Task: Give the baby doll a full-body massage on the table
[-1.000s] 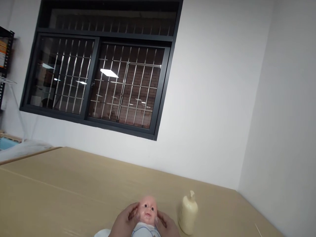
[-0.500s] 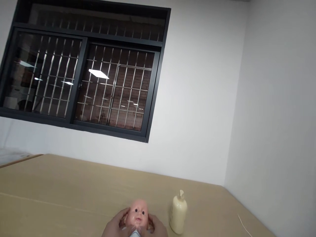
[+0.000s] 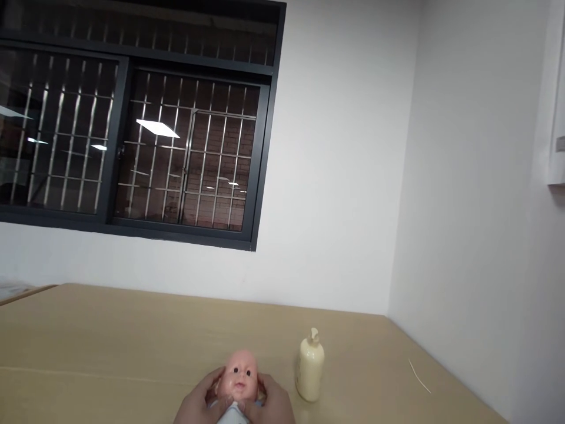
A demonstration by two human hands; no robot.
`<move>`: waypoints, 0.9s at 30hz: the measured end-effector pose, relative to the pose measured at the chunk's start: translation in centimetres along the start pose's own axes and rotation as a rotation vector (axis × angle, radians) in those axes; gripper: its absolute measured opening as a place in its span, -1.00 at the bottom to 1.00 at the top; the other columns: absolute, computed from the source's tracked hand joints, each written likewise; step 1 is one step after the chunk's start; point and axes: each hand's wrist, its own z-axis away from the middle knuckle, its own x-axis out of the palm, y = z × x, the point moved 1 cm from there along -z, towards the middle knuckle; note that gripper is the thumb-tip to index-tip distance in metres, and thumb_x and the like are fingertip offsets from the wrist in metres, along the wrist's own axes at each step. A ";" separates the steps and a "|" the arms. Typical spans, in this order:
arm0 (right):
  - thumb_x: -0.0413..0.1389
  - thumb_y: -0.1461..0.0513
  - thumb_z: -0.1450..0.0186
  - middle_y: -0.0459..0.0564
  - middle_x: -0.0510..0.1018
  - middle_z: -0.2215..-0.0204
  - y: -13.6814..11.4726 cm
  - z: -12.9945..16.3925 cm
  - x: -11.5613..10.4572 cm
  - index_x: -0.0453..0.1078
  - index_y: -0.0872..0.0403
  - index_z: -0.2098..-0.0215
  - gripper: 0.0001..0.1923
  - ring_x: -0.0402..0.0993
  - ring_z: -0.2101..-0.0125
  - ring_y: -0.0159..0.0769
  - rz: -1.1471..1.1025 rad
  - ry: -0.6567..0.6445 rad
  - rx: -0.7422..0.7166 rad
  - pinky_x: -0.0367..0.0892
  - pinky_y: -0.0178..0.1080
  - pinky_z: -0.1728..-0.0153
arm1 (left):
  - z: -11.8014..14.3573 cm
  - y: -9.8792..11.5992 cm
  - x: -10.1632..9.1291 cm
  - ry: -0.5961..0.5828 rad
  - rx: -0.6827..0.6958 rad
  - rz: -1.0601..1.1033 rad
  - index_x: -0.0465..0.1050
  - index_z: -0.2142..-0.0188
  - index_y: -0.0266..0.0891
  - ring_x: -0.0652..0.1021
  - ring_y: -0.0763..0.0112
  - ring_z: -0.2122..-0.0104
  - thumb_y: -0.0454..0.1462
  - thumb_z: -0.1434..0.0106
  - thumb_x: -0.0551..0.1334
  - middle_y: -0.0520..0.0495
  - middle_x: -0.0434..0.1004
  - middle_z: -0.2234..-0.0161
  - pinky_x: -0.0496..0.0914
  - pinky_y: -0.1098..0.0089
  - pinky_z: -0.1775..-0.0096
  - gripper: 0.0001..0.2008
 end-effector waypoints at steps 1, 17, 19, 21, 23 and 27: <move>0.28 0.18 0.02 0.07 0.70 0.20 -0.1 0.2 -0.1 0.60 0.07 0.17 -0.58 0.59 0.10 0.03 -0.020 0.005 -0.010 0.42 -0.19 0.11 | 0.1 0.0 -0.1 -0.010 0.001 -0.010 0.48 0.00 -0.20 0.61 0.06 -0.03 -0.04 0.02 0.31 -0.17 0.63 -0.04 0.47 0.27 -0.10 -0.42; 0.23 -0.09 -0.20 0.14 0.67 0.09 0.8 0.0 -1.1 0.59 0.09 0.07 -0.49 0.57 0.02 0.07 -0.393 -0.153 -0.110 0.39 0.03 -0.04 | -0.4 -0.5 -1.0 -0.025 0.081 -0.070 0.54 -0.01 -0.24 0.56 0.02 -0.08 0.03 -0.17 0.23 -0.22 0.60 -0.06 0.36 0.07 -0.21 -0.47; 0.23 -0.08 -0.21 0.13 0.67 0.07 1.0 -0.1 -1.0 0.58 0.09 0.04 -0.49 0.57 0.01 0.06 -0.380 -0.131 -0.099 0.38 0.03 -0.06 | -0.2 -0.1 -1.0 -0.024 0.076 -0.079 0.55 0.00 -0.26 0.57 0.01 -0.08 0.03 -0.17 0.23 -0.23 0.61 -0.06 0.36 0.06 -0.21 -0.47; 0.23 -0.06 -0.22 0.13 0.66 0.05 1.2 -0.1 -0.9 0.57 0.08 0.01 -0.48 0.57 0.00 0.05 -0.368 -0.117 -0.090 0.38 0.02 -0.06 | 0.0 0.2 -0.9 -0.032 0.063 -0.063 0.55 -0.01 -0.27 0.57 0.00 -0.07 0.05 -0.16 0.24 -0.25 0.60 -0.06 0.38 0.05 -0.19 -0.44; 0.22 -0.05 -0.23 0.11 0.66 0.05 1.2 -0.1 -0.9 0.57 0.07 0.00 -0.50 0.57 0.01 0.03 -0.358 -0.116 -0.086 0.40 0.01 -0.05 | 0.0 0.4 -0.8 -0.034 0.050 -0.046 0.54 -0.03 -0.29 0.58 -0.01 -0.06 0.06 -0.15 0.26 -0.26 0.60 -0.06 0.39 0.05 -0.17 -0.41; 0.22 -0.03 -0.24 0.07 0.66 0.05 1.1 -0.1 -0.8 0.58 0.04 0.01 -0.54 0.58 0.02 -0.01 -0.334 -0.105 -0.081 0.41 -0.02 -0.04 | 0.1 0.5 -0.8 -0.022 0.040 -0.041 0.53 -0.03 -0.28 0.56 -0.03 -0.08 0.07 -0.12 0.30 -0.26 0.60 -0.06 0.38 0.05 -0.18 -0.39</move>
